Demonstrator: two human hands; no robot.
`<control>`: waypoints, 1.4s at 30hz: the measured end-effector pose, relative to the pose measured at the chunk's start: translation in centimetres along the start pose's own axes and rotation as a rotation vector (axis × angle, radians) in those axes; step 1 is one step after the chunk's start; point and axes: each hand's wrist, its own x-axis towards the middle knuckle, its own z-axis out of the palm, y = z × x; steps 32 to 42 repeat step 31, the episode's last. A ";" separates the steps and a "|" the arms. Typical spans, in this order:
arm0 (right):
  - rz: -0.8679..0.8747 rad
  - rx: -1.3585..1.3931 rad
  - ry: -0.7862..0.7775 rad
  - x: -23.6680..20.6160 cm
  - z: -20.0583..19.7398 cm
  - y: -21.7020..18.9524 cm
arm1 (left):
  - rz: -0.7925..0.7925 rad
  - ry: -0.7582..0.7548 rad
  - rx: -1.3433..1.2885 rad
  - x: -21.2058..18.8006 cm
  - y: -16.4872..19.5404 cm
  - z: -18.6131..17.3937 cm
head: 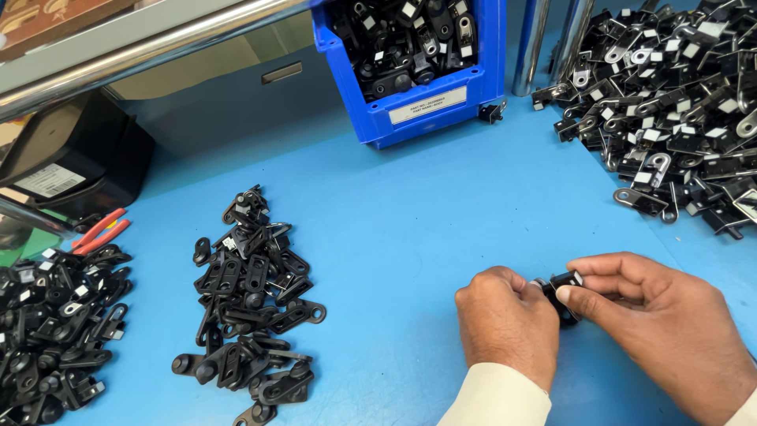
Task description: The person repeatedly picks up small black plastic housings and metal contacts from a blue workbench, aligns them, and presses them together by hand. Completed assemblies are placed into a blue bin while the person continues the cycle with new parts.
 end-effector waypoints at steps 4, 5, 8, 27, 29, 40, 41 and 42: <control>0.007 -0.081 0.039 -0.7 0.5 -0.8 | 0.035 -0.020 0.060 -0.1 0.0 0.3; 0.018 -0.105 0.055 -0.8 0.7 -1.0 | 0.051 -0.022 0.078 -0.1 0.0 0.3; 0.006 -0.175 0.093 -1.0 0.9 -1.5 | 0.028 -0.072 0.123 0.0 0.1 0.4; 0.137 0.277 -0.155 1.5 0.2 -1.2 | 0.228 -0.052 0.313 -0.7 0.9 0.3; 0.193 0.318 -0.161 1.5 0.1 -1.7 | 0.185 -0.061 0.276 -0.9 1.2 0.4; 0.274 0.300 -0.147 1.7 -0.2 -2.5 | 0.152 -0.084 0.163 -1.3 1.3 0.2; 0.274 0.300 -0.147 1.7 -0.2 -2.5 | 0.152 -0.084 0.163 -1.3 1.3 0.2; 0.274 0.300 -0.147 1.7 -0.2 -2.5 | 0.152 -0.084 0.163 -1.3 1.3 0.2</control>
